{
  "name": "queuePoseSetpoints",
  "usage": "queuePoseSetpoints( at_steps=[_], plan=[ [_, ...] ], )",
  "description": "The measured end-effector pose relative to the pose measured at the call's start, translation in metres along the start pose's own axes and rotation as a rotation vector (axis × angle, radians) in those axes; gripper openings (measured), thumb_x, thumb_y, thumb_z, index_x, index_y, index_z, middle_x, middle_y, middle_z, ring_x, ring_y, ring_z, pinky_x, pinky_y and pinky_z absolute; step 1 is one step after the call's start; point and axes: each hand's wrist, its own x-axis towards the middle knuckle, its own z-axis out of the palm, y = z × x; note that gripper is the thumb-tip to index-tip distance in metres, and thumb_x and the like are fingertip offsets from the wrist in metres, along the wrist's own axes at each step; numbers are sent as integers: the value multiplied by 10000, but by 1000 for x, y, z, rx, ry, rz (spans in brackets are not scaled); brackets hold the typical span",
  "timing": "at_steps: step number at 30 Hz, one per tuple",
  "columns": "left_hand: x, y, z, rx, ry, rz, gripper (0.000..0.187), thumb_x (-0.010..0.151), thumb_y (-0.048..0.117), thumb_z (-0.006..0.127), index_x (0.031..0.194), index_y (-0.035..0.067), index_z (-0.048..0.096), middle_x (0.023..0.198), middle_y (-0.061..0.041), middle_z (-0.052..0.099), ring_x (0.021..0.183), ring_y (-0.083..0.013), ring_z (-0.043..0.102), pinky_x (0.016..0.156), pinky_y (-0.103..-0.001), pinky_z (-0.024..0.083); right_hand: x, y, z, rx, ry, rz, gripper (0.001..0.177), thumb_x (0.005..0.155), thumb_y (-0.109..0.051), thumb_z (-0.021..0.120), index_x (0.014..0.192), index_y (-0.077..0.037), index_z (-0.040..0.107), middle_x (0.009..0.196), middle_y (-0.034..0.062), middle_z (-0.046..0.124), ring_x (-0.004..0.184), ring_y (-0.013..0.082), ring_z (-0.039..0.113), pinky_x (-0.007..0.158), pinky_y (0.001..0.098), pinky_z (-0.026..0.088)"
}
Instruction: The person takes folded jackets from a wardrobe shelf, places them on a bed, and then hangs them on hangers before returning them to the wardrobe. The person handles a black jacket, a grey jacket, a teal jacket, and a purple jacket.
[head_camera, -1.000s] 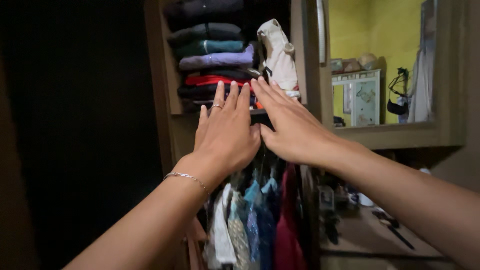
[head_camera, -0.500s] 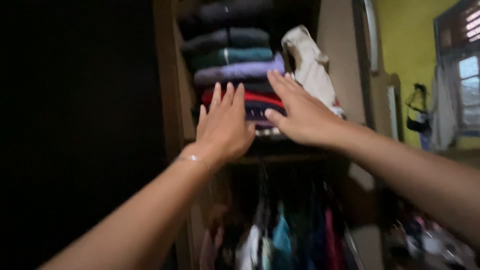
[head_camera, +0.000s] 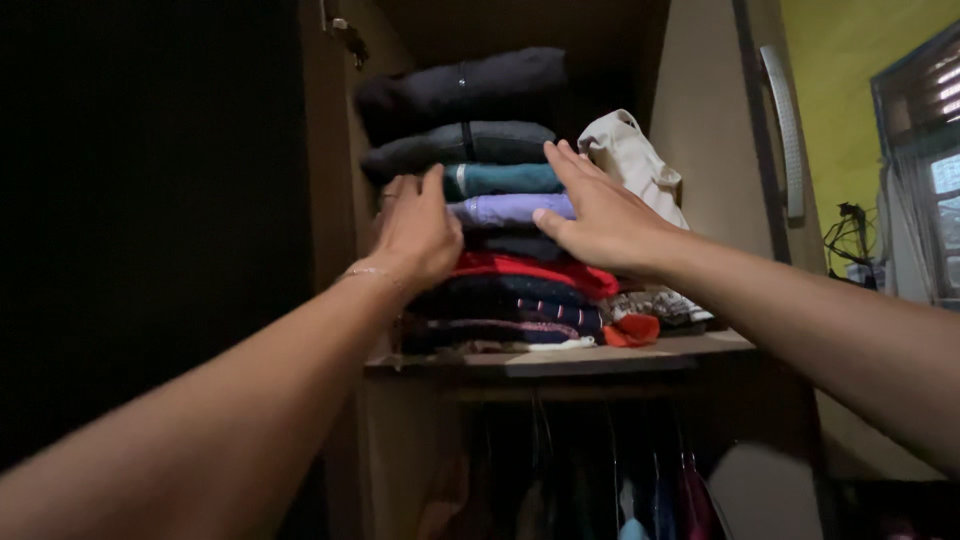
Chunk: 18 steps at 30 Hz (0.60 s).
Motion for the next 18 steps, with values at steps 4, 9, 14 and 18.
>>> queuePoseSetpoints(
  at_steps=[4,9,14,18],
  plan=[
    [24,-12,6,-22,41,-2,525,962,176,554,1466,79,440,1467,-223,416,1370,-427,398,1149,-509,360,20,15,1,80,-43,36,870,944,-354,578,1615,-87,92,1699,144,93,1546,308,176,1229,393,206],
    [45,-13,-1,-77,75,-171,444,1039,168,501,1457,43,419,1465,-209,431,1369,-431,454,1150,-526,400,36,33,12,97,-85,-54,871,973,-374,595,1593,-18,97,1696,196,69,1566,328,119,1222,382,172],
    [65,-10,-8,27,313,-83,547,935,116,617,1439,151,409,1487,-191,337,1417,-447,316,1102,-590,338,27,44,17,200,-125,-56,895,953,-384,595,1594,-4,100,1671,222,186,1550,306,234,1238,359,207],
    [93,-16,-8,-108,38,-226,710,959,63,537,1583,291,285,1542,-122,356,1446,-352,379,1211,-545,326,23,39,9,218,-198,47,888,951,-398,573,1613,-55,91,1664,207,209,1536,297,261,1224,365,240]
  ],
)
